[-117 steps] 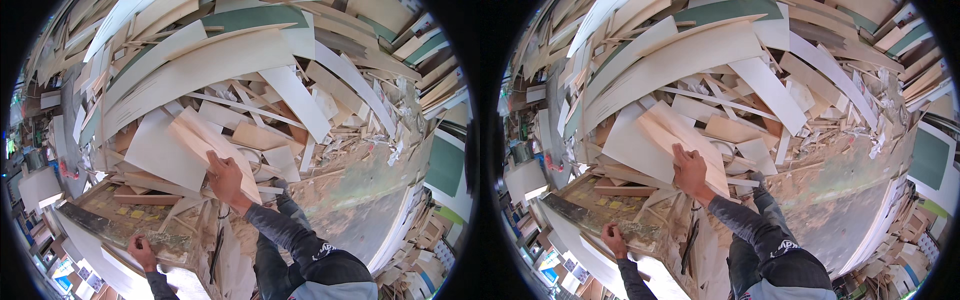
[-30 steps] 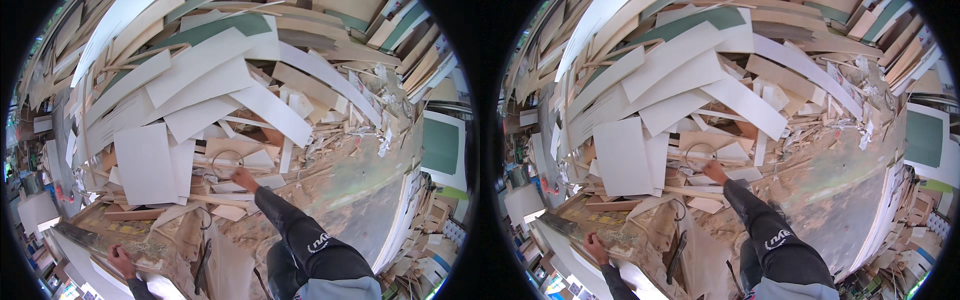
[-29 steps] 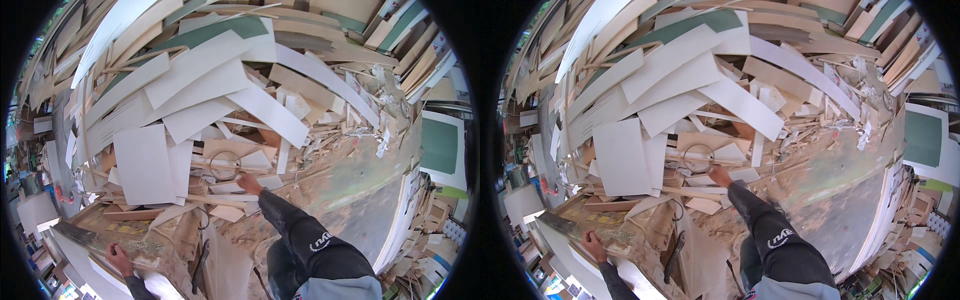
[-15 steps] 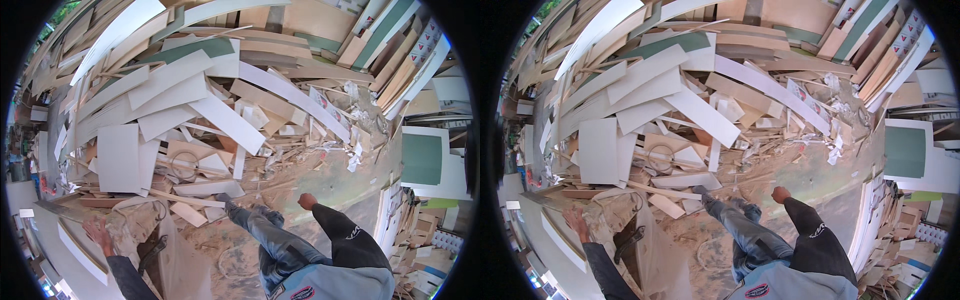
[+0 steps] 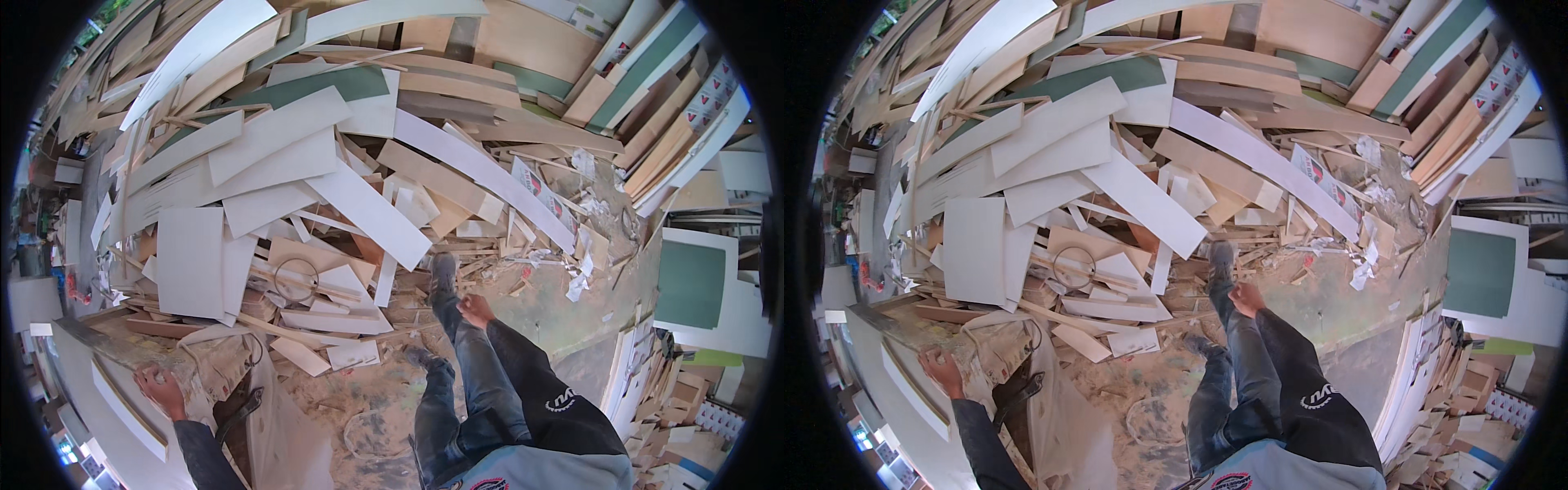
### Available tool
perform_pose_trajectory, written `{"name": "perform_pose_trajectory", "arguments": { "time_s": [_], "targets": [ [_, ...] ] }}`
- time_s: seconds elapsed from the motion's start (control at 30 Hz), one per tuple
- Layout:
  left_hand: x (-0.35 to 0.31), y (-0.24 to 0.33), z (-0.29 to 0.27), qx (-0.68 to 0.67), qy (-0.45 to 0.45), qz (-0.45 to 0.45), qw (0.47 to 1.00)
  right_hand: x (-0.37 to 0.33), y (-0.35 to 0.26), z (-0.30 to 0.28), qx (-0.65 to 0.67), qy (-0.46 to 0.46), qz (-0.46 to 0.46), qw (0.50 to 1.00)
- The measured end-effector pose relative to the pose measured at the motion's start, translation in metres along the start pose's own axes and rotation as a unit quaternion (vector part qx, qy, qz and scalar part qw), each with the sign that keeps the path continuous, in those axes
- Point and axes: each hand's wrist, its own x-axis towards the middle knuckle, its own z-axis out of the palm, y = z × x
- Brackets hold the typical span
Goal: The person picks up various pieces of white laminated wood from a large pile of scrap material and places them on a work table, arranging some of them into right-angled configurations.
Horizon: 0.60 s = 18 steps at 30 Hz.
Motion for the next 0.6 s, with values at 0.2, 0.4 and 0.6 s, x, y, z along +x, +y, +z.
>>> {"name": "perform_pose_trajectory", "arguments": {
  "time_s": [0.2, 0.4, 0.6],
  "targets": [
    [-0.001, -0.001, 0.002, 0.037, 0.001, -0.002, 0.999, 0.185, -0.047, 0.024, 0.149, 0.004, -0.033, 0.988],
    [-0.007, 0.009, -0.011, 0.019, -0.044, -0.018, 0.999, 0.376, -0.153, -0.005, 0.151, 0.014, -0.085, 0.985],
    [0.001, 0.026, -0.01, 0.052, -0.095, -0.029, 0.994, 0.483, -0.2, -0.005, -0.025, 0.044, -0.097, 0.994]
  ]
}}
